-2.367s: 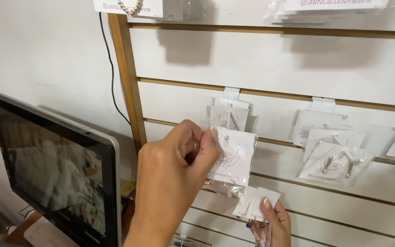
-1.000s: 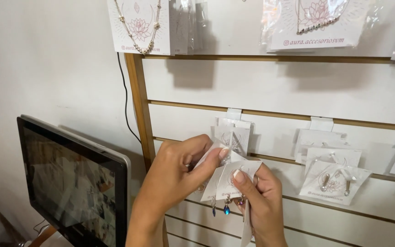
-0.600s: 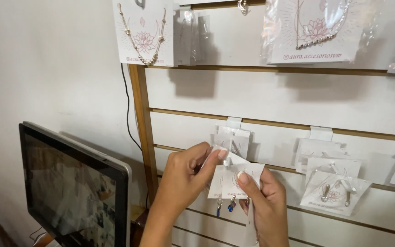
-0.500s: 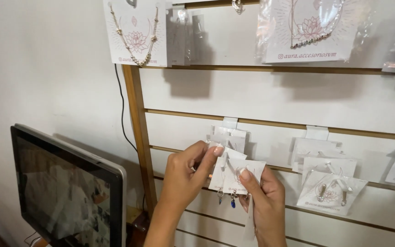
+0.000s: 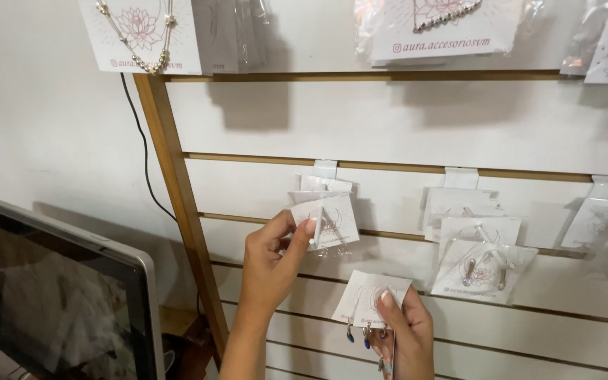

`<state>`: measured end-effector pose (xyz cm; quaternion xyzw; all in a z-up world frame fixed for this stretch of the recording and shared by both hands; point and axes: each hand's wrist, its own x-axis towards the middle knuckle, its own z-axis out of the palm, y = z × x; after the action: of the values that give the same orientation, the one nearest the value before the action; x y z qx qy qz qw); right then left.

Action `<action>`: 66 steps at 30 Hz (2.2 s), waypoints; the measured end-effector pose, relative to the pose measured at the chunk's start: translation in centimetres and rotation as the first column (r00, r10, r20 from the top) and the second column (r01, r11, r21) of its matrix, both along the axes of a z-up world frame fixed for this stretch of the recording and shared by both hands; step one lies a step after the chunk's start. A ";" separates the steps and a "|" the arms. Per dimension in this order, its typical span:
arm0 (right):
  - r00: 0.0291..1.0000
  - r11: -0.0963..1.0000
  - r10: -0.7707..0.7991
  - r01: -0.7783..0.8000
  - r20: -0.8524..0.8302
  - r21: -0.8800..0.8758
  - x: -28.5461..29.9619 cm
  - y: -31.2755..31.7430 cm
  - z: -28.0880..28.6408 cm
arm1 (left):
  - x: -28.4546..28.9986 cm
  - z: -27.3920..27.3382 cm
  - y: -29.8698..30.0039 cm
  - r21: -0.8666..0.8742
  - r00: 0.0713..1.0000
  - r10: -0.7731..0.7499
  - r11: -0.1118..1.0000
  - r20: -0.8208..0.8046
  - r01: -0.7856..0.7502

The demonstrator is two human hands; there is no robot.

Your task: Organizing and hanging earring cards onto a slatwall display rack while checking inventory on a laptop.

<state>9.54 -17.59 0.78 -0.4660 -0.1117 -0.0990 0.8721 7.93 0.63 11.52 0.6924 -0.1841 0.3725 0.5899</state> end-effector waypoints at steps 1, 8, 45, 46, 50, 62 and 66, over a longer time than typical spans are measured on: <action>1.000 1.000 0.004 -0.004 -0.004 -0.003 -0.2 -0.2 -0.1 | -0.2 0.0 0.0 -0.003 1.000 0.004 1.000 -0.004 -0.004; 0.999 0.998 -0.050 0.050 0.017 -0.046 -1.5 -0.6 -0.7 | -3.5 0.4 0.0 0.015 0.981 0.191 0.981 0.034 -0.191; 0.932 0.992 -0.098 0.119 0.348 -0.040 -5.3 -1.9 0.4 | -11.9 -3.7 -1.9 -0.038 0.898 0.331 0.933 -0.289 -0.357; 0.933 0.992 -0.094 0.116 0.348 -0.043 -5.4 -2.1 0.4 | -12.0 -3.7 -1.9 -0.040 0.897 0.334 0.932 -0.291 -0.360; 0.957 0.993 -0.049 0.077 0.285 -0.089 -5.3 -2.3 -0.1 | -12.2 -3.2 -1.9 0.002 0.937 0.334 0.942 -0.101 -0.335; 0.982 0.994 -0.024 0.042 0.188 -0.097 -4.9 -1.9 -1.1 | -10.9 5.2 -1.5 -0.094 0.980 0.163 0.980 -0.113 -0.174; 0.982 0.995 -0.036 0.052 0.185 -0.084 -4.7 -2.1 -1.3 | -10.4 5.2 -0.5 -0.145 0.991 0.007 0.989 -0.130 -0.026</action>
<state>4.84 -19.74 -0.51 -0.4953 -0.1852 -0.1557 0.8343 -2.45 0.12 16.68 0.6715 -0.1119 0.3442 0.6466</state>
